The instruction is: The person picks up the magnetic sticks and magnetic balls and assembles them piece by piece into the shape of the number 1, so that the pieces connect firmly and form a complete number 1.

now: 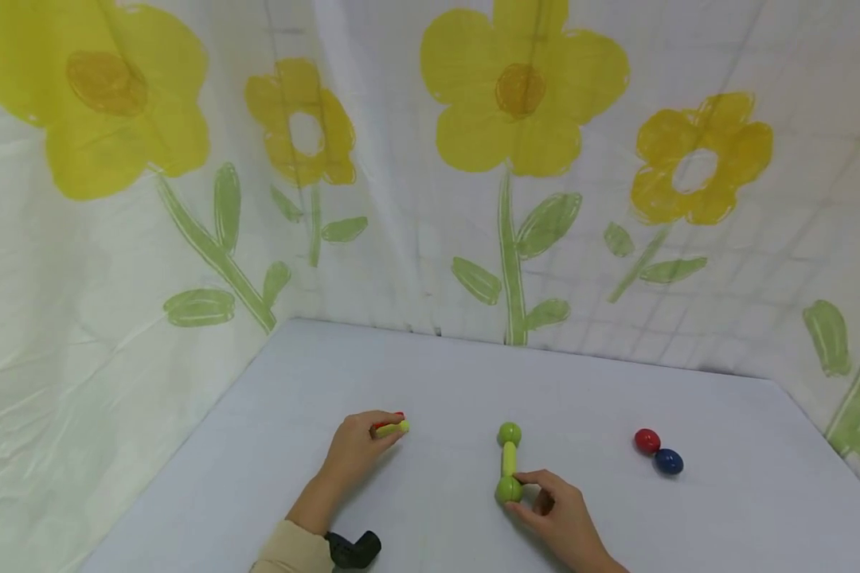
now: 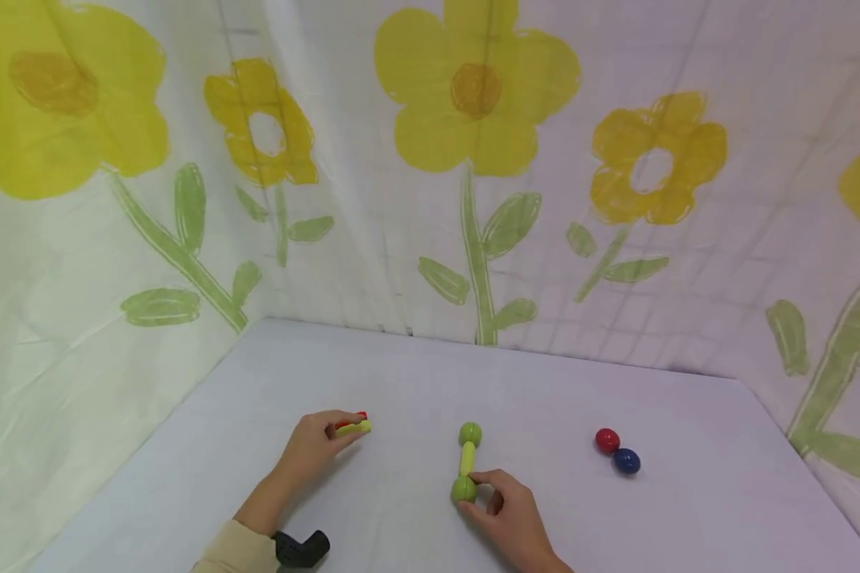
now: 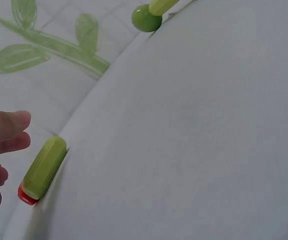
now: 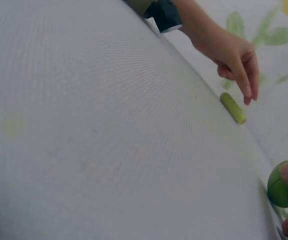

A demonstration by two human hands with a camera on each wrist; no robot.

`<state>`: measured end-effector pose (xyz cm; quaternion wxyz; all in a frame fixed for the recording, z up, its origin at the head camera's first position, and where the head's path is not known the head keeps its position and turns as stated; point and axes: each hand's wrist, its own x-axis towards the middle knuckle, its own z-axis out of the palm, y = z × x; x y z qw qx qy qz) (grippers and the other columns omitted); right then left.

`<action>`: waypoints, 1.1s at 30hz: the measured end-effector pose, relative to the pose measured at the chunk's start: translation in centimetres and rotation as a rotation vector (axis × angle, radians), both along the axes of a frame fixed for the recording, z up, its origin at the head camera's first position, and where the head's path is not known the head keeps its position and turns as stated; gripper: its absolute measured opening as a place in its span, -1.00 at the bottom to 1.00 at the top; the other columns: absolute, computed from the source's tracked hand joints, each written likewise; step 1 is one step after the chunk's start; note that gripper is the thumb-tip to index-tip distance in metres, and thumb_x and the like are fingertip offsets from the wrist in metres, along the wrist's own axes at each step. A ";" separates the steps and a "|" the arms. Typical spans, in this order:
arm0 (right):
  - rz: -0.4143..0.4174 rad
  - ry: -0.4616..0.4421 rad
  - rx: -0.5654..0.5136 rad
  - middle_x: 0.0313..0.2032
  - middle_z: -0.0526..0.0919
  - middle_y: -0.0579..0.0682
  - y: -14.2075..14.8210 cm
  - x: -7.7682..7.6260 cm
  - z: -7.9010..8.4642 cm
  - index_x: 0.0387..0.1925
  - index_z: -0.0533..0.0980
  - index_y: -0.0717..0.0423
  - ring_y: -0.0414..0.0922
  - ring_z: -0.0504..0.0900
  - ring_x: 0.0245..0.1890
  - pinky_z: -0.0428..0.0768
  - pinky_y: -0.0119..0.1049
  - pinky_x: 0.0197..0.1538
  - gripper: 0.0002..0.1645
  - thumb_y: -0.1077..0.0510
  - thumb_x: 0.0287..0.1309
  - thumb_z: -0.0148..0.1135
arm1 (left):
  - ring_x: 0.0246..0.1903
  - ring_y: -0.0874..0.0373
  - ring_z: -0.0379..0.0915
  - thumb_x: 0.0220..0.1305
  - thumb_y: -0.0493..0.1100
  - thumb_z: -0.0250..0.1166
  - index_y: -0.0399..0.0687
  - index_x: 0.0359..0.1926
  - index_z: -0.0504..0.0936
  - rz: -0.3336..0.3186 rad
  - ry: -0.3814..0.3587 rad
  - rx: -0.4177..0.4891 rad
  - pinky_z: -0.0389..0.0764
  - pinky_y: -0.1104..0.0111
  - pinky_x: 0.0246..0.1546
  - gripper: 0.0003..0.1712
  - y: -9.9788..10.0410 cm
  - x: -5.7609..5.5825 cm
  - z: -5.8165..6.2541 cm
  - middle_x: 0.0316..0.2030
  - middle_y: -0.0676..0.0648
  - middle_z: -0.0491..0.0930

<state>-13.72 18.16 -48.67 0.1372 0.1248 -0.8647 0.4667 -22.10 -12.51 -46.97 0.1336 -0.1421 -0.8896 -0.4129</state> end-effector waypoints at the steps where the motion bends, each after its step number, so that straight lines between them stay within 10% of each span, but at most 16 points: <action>1: -0.001 0.004 -0.002 -0.43 0.54 -0.20 0.0 0.0 0.0 -0.20 0.63 0.14 -0.41 0.32 -0.62 0.38 -0.45 -0.59 -0.61 0.30 -0.16 0.55 | -0.62 0.31 0.26 0.09 -0.18 0.48 -0.10 -0.21 0.76 0.012 -0.018 0.003 0.34 0.44 -0.61 -0.79 -0.2 -0.1 0.0 -0.41 0.02 0.66; 33: 0.023 -0.090 -0.021 -0.29 0.63 -0.05 0.1 -0.1 0.3 -0.14 0.62 0.18 -0.38 0.36 -0.61 0.42 -0.45 -0.55 -0.61 0.24 -0.07 0.52 | -0.53 0.27 0.28 0.06 -0.25 0.49 -0.14 -0.27 0.73 0.026 -0.051 -0.099 0.34 0.44 -0.55 -0.83 -0.8 -0.3 -1.0 -0.40 0.06 0.59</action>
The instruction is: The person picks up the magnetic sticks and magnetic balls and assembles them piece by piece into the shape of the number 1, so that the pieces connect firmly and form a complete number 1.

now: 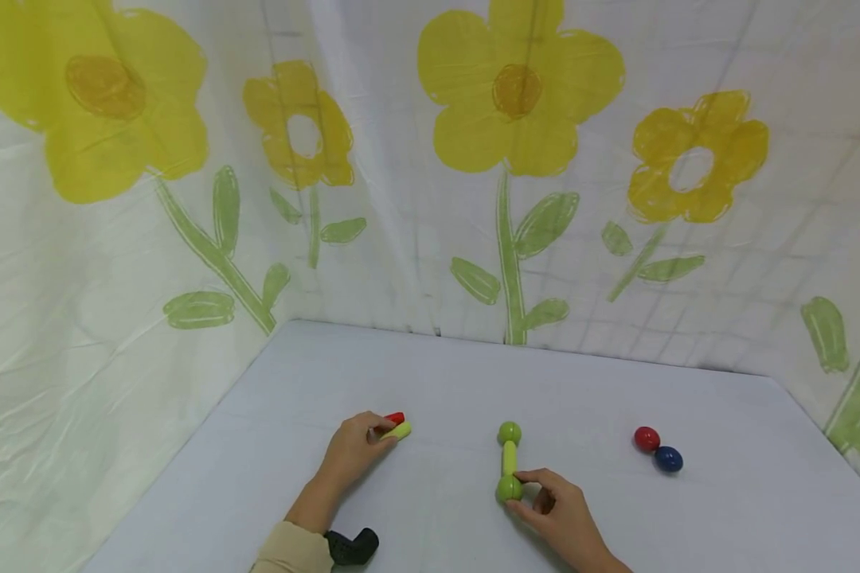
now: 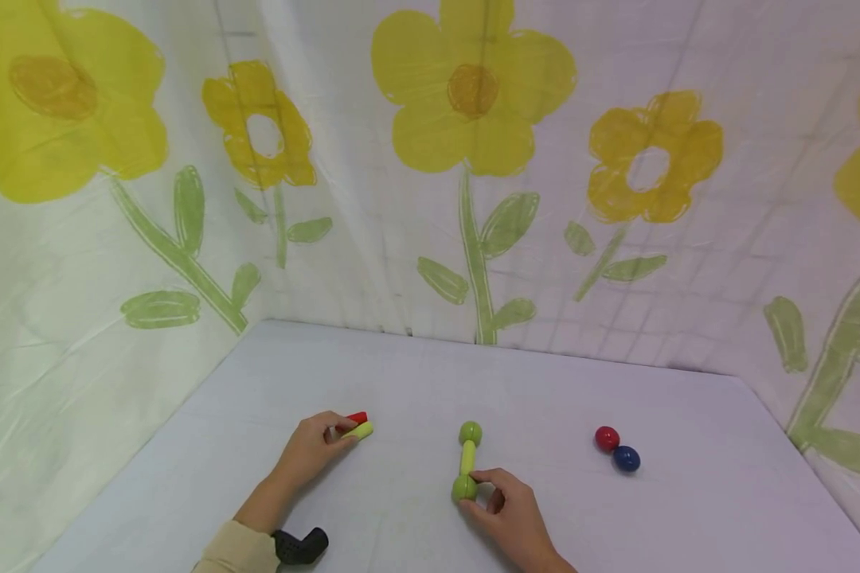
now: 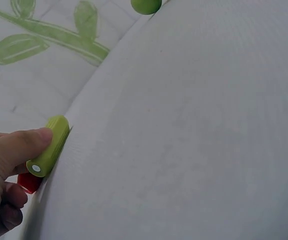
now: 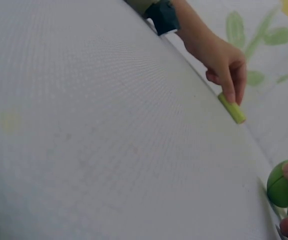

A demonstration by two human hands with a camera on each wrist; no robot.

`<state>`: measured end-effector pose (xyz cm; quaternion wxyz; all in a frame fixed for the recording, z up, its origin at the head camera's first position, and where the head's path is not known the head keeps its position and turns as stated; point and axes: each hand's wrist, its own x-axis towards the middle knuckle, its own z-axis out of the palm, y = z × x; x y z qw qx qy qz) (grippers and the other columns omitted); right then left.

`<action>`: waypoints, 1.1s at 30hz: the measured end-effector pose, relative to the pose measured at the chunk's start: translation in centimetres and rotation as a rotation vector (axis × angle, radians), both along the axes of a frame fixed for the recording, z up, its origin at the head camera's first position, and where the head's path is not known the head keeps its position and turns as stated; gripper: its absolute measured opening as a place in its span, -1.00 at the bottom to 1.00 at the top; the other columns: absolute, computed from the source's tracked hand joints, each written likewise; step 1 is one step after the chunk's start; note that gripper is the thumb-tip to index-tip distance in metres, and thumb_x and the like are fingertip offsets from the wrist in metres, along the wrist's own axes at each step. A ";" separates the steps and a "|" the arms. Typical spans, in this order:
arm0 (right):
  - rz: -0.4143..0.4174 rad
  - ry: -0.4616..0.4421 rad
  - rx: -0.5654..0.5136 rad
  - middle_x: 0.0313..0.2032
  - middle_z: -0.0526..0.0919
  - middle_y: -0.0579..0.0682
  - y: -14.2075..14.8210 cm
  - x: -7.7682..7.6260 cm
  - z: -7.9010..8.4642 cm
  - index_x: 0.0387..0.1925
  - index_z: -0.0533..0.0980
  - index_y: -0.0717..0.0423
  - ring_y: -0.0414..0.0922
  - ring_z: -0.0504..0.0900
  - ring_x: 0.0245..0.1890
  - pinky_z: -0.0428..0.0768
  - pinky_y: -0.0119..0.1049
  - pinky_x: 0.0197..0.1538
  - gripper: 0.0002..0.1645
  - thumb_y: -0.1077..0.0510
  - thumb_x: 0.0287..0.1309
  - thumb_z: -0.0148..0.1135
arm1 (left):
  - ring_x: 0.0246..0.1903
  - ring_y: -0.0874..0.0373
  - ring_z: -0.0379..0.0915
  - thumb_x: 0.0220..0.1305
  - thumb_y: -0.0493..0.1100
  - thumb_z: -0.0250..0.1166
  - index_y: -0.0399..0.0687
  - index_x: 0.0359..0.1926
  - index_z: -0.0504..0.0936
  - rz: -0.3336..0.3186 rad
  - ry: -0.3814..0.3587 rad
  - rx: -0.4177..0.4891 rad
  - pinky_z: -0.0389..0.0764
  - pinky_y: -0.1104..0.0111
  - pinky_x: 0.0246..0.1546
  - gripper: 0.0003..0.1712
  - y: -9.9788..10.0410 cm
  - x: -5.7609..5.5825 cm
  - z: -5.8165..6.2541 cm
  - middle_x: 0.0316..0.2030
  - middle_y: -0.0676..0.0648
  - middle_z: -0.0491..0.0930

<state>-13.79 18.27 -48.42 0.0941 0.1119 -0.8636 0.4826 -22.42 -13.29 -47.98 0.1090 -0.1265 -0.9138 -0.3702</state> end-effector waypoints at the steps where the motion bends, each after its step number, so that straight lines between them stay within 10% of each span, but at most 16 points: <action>1: 0.000 0.000 -0.001 -0.29 0.63 -0.06 0.0 0.0 0.0 -0.14 0.62 0.18 -0.38 0.36 -0.61 0.42 -0.45 -0.56 -0.61 0.25 -0.08 0.52 | -0.52 0.26 0.29 0.06 -0.24 0.48 -0.15 -0.27 0.73 -0.003 -0.004 -0.013 0.35 0.43 -0.55 -0.82 0.0 0.0 0.0 -0.39 0.05 0.60; 25: -0.005 -0.003 -0.017 -0.26 0.64 -0.03 0.0 0.0 -0.2 -0.14 0.62 0.17 -0.37 0.36 -0.60 0.42 -0.45 -0.55 -0.61 0.25 -0.07 0.52 | -0.44 0.24 0.32 0.09 -0.16 0.48 -0.22 -0.16 0.73 -0.034 -0.017 -0.172 0.35 0.41 -0.48 -0.69 0.6 0.2 0.5 -0.39 0.02 0.50; 33: -0.003 0.015 -0.007 -0.27 0.65 -0.01 0.1 -0.2 -0.1 -0.16 0.63 0.17 -0.37 0.36 -0.60 0.43 -0.44 -0.56 -0.62 0.27 -0.09 0.53 | -0.27 0.09 0.50 0.15 -0.18 0.43 -0.24 -0.18 0.69 -0.036 -0.014 -0.064 0.52 0.21 -0.26 -0.75 1.0 0.7 0.7 -0.31 -0.02 0.58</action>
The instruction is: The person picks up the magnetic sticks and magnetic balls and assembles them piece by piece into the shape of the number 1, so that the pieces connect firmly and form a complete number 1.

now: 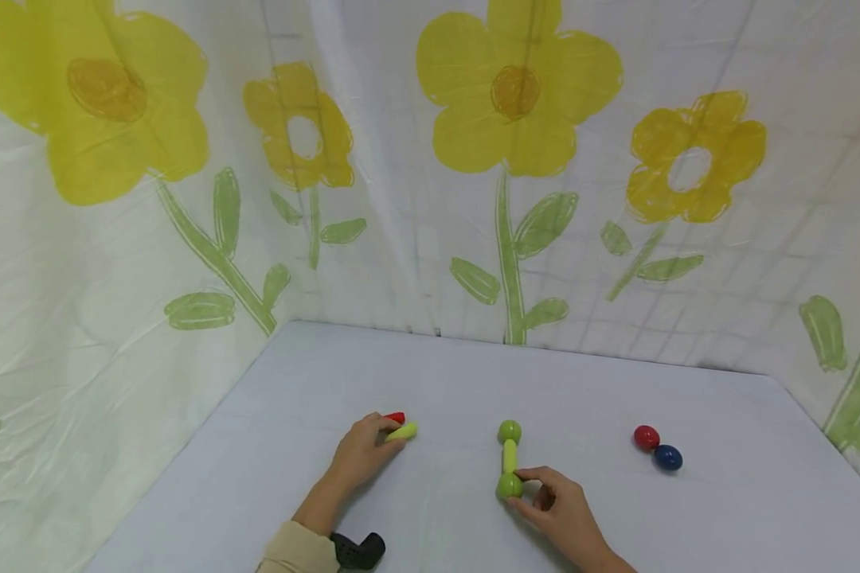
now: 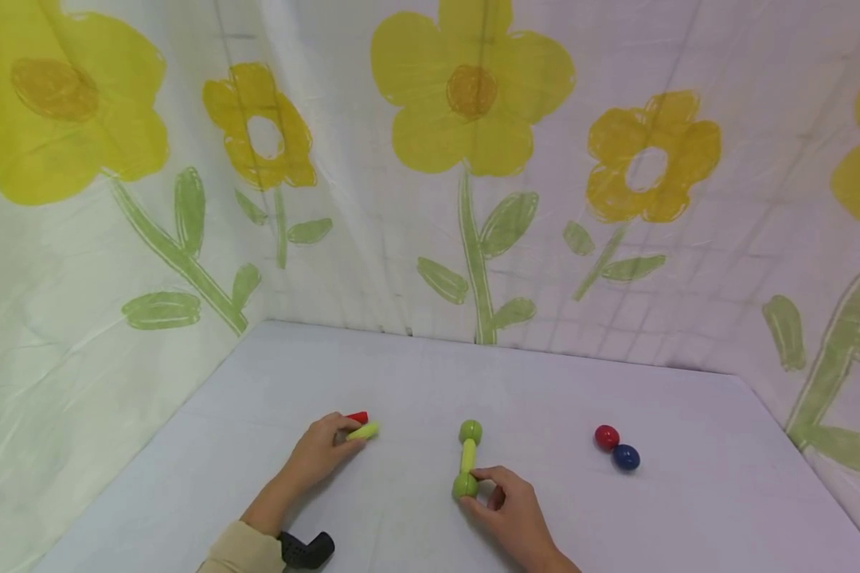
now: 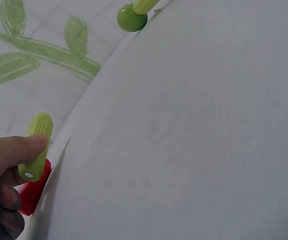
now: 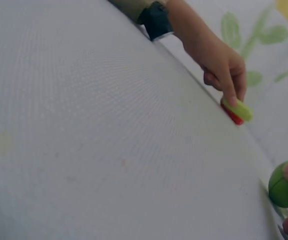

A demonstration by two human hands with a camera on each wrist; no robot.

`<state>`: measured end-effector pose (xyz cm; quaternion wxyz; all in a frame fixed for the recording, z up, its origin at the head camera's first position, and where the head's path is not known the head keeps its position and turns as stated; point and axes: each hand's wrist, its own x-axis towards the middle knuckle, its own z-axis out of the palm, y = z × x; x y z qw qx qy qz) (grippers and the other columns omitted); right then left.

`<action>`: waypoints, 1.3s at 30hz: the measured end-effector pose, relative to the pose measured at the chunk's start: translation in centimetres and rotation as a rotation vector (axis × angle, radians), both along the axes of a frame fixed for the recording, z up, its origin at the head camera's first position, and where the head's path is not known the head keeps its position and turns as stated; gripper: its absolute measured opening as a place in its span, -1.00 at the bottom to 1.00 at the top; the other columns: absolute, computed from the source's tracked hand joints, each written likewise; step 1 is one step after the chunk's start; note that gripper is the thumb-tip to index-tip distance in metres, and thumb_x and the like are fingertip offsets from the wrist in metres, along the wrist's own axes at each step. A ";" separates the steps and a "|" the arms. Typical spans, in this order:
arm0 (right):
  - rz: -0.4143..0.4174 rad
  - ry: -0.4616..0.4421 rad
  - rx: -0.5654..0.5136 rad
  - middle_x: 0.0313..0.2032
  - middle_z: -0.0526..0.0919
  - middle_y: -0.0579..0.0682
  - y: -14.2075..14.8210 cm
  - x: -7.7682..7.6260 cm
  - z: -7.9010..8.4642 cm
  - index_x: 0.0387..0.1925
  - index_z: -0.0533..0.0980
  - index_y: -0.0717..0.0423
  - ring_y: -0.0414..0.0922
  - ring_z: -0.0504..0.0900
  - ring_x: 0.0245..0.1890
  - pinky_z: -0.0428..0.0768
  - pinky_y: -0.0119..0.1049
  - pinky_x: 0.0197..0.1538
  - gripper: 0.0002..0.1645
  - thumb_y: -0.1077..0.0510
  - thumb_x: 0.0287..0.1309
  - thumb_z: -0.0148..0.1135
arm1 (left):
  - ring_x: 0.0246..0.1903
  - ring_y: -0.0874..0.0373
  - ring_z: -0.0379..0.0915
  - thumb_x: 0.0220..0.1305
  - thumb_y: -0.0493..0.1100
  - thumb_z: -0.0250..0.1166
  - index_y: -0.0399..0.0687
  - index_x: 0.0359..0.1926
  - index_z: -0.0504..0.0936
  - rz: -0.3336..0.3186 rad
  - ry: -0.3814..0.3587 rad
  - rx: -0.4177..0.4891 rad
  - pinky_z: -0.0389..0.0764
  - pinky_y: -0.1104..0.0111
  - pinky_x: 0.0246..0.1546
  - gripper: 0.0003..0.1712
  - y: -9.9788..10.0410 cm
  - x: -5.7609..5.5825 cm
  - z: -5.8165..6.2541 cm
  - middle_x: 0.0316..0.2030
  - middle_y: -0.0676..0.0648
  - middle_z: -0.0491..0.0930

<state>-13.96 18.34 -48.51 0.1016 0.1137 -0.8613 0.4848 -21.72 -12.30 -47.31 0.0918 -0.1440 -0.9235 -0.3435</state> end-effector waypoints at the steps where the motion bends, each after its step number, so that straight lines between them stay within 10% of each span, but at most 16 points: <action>1: -0.001 -0.004 0.003 -0.26 0.65 -0.01 0.0 0.0 0.0 -0.16 0.63 0.18 -0.37 0.36 -0.60 0.43 -0.44 -0.55 -0.62 0.27 -0.09 0.53 | -0.25 0.07 0.50 0.16 -0.19 0.42 -0.25 -0.19 0.68 -0.009 -0.001 0.025 0.53 0.18 -0.24 -0.76 0.1 0.1 0.1 -0.29 -0.04 0.59; 24: 0.011 -0.046 -0.021 -0.19 0.66 0.10 0.8 -1.9 0.4 -0.12 0.61 0.25 -0.36 0.37 -0.61 0.40 -0.45 -0.57 -0.58 0.26 -0.08 0.52 | -0.29 0.13 0.52 0.12 -0.28 0.44 -0.37 -0.23 0.61 -0.151 -0.364 0.400 0.54 0.37 -0.34 -0.74 4.4 0.9 0.5 -0.37 -0.04 0.60; 39: -0.001 -0.016 0.014 -0.23 0.67 0.06 1.0 -3.7 0.1 -0.14 0.62 0.24 -0.35 0.39 -0.60 0.42 -0.43 -0.56 -0.59 0.27 -0.10 0.53 | -0.54 0.23 0.36 0.10 -0.23 0.47 -0.26 -0.30 0.62 -0.226 -0.577 0.440 0.39 0.43 -0.54 -0.78 8.2 2.9 1.0 -0.48 0.01 0.58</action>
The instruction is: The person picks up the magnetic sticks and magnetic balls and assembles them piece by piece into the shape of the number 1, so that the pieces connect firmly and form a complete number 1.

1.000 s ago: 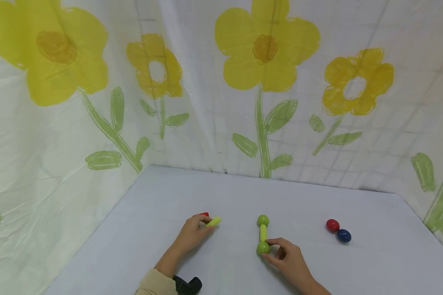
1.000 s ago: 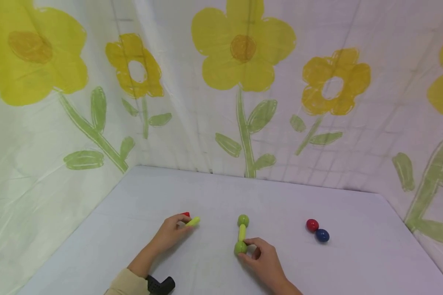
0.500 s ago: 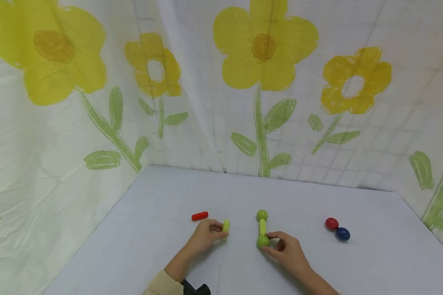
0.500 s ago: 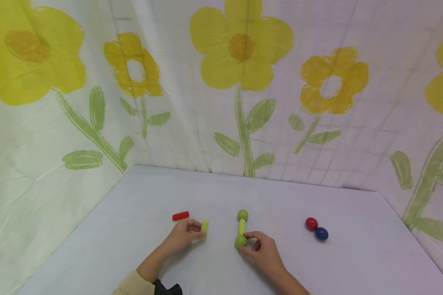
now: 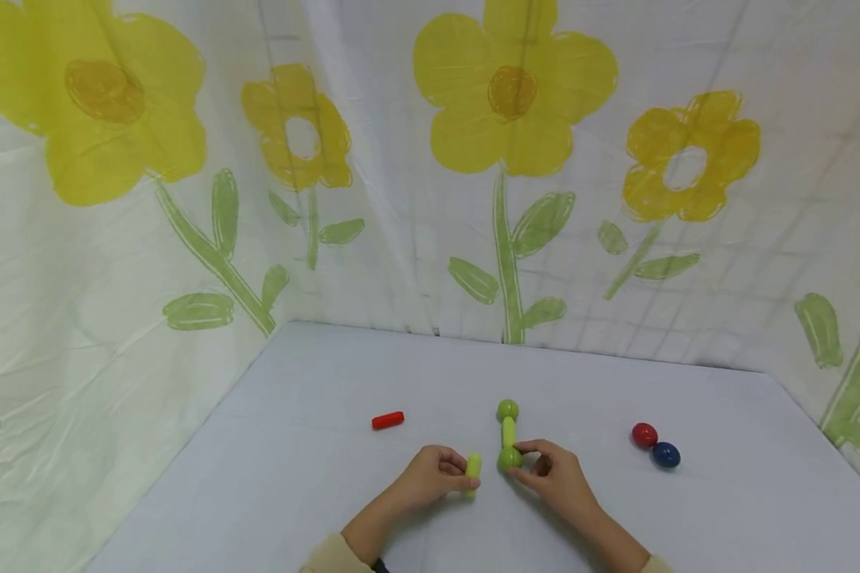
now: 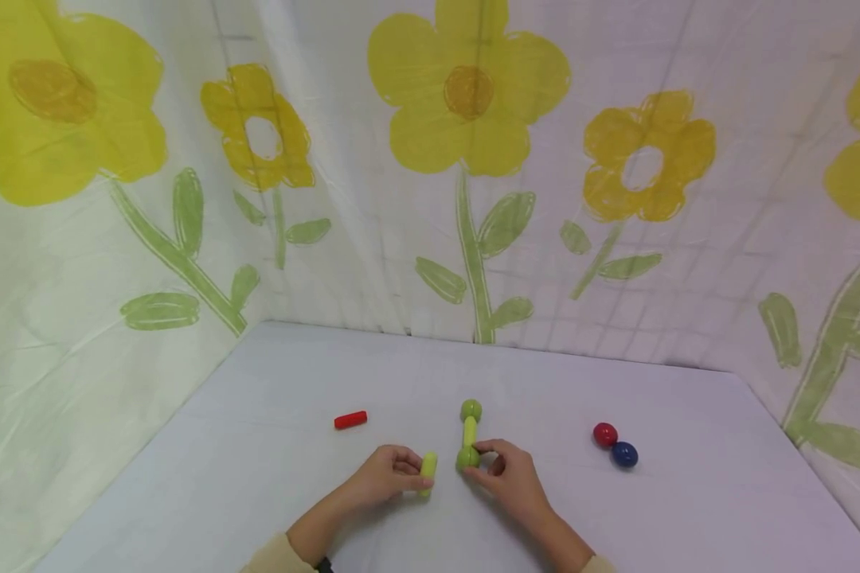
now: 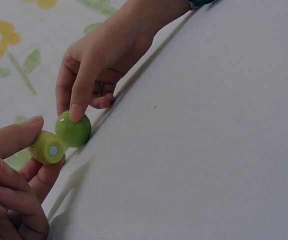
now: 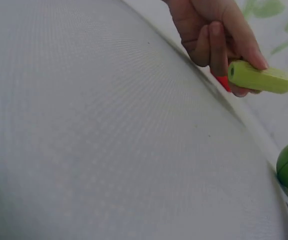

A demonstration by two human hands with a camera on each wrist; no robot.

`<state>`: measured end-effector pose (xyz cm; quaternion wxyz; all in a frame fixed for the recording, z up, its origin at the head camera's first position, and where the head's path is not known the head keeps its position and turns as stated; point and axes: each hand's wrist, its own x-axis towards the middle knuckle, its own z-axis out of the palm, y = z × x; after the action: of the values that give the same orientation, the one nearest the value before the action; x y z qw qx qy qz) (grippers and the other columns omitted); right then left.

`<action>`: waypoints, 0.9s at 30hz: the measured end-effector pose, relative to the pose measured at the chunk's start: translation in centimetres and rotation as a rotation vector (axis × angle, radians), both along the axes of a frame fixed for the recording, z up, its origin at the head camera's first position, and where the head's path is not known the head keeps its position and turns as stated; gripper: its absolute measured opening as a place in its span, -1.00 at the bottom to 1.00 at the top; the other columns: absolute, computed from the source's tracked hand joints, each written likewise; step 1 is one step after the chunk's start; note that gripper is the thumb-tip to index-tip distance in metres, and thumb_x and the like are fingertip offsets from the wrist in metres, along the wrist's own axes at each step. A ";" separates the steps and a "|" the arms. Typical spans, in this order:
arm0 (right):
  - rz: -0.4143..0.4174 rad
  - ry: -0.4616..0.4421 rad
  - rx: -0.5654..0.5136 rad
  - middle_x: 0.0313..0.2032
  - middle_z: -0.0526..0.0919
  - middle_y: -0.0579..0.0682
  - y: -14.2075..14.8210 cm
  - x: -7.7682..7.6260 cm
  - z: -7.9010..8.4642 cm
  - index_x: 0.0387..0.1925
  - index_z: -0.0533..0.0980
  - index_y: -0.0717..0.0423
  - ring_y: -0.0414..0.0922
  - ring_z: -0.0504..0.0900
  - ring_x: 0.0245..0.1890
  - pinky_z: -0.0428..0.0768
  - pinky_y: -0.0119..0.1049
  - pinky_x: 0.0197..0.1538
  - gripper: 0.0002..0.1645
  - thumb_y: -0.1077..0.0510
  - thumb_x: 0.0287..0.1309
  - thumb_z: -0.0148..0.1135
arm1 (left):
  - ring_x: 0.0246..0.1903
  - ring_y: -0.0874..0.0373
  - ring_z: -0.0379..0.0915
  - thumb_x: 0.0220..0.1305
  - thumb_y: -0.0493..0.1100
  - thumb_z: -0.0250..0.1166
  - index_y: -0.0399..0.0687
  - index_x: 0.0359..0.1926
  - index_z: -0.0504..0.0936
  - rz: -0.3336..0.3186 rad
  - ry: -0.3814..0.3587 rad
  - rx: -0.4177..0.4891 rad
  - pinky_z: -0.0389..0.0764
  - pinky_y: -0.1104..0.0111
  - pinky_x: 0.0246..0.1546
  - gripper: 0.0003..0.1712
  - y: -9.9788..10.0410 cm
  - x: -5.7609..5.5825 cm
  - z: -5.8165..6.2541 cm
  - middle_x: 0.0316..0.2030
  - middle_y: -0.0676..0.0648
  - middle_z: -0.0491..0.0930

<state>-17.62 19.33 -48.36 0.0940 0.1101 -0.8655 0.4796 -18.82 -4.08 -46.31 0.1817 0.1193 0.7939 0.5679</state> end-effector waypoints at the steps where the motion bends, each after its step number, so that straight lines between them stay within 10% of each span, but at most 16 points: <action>1: -0.001 0.004 -0.001 -0.24 0.67 0.07 0.0 -0.1 0.0 -0.14 0.62 0.24 -0.35 0.39 -0.60 0.42 -0.43 -0.56 -0.59 0.27 -0.10 0.53 | -0.56 0.24 0.34 0.10 -0.23 0.47 -0.25 -0.30 0.63 -0.005 -0.011 0.005 0.37 0.44 -0.55 -0.78 0.2 0.1 0.0 -0.49 0.02 0.57; 27: 0.063 -0.081 -0.071 -0.15 0.67 0.16 0.3 -1.2 0.1 -0.07 0.60 0.28 -0.29 0.54 -0.58 0.43 -0.42 -0.56 -0.67 0.21 0.15 0.37 | -0.74 0.31 0.22 0.05 -0.15 0.51 -0.17 -0.42 0.72 -0.042 -0.083 -0.065 0.25 0.50 -0.69 -0.82 2.8 0.9 0.5 -0.69 0.08 0.46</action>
<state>-18.83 19.61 -48.26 0.0475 0.1143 -0.8472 0.5167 -17.91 -1.31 -45.79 0.2299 0.1065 0.8009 0.5425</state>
